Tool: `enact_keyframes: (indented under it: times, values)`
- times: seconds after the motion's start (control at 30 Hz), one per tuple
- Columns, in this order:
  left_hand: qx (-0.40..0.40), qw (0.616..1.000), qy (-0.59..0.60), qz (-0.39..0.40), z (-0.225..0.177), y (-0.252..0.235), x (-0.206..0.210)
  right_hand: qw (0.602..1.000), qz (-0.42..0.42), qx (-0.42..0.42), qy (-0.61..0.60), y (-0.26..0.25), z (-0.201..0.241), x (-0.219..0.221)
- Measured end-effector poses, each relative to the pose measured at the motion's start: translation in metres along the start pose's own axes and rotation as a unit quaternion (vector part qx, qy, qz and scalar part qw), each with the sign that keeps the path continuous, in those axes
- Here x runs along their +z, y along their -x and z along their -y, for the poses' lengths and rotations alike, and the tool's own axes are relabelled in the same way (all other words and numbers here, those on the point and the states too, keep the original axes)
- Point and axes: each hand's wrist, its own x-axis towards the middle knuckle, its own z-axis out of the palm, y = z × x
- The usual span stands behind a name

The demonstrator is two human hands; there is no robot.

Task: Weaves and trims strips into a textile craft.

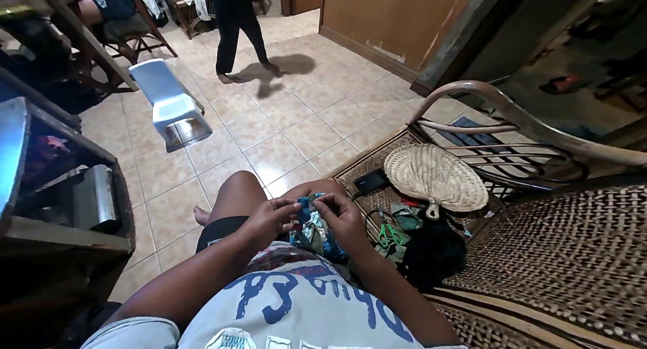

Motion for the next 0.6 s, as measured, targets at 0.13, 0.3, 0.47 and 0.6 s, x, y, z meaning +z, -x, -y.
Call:
enact_keyframes:
  times: [0.13, 0.3, 0.47, 0.6]
  values:
    - [0.004, 1.0, -0.004, -0.012, 0.001, 0.0, 0.002, 0.994, -0.011, -0.09, 0.061, 0.003, 0.0, 0.003]
    - [0.022, 0.999, -0.032, -0.019, 0.003, 0.004, 0.008, 0.985, 0.027, -0.085, 0.148, 0.003, 0.001, 0.006]
    - [0.055, 0.996, -0.071, -0.024, 0.005, 0.004, 0.01, 0.986, 0.038, -0.068, 0.144, 0.003, 0.004, 0.003]
    - [0.089, 0.991, -0.097, -0.026, 0.007, 0.004, 0.01, 0.984, 0.047, -0.069, 0.159, 0.004, 0.006, 0.002]
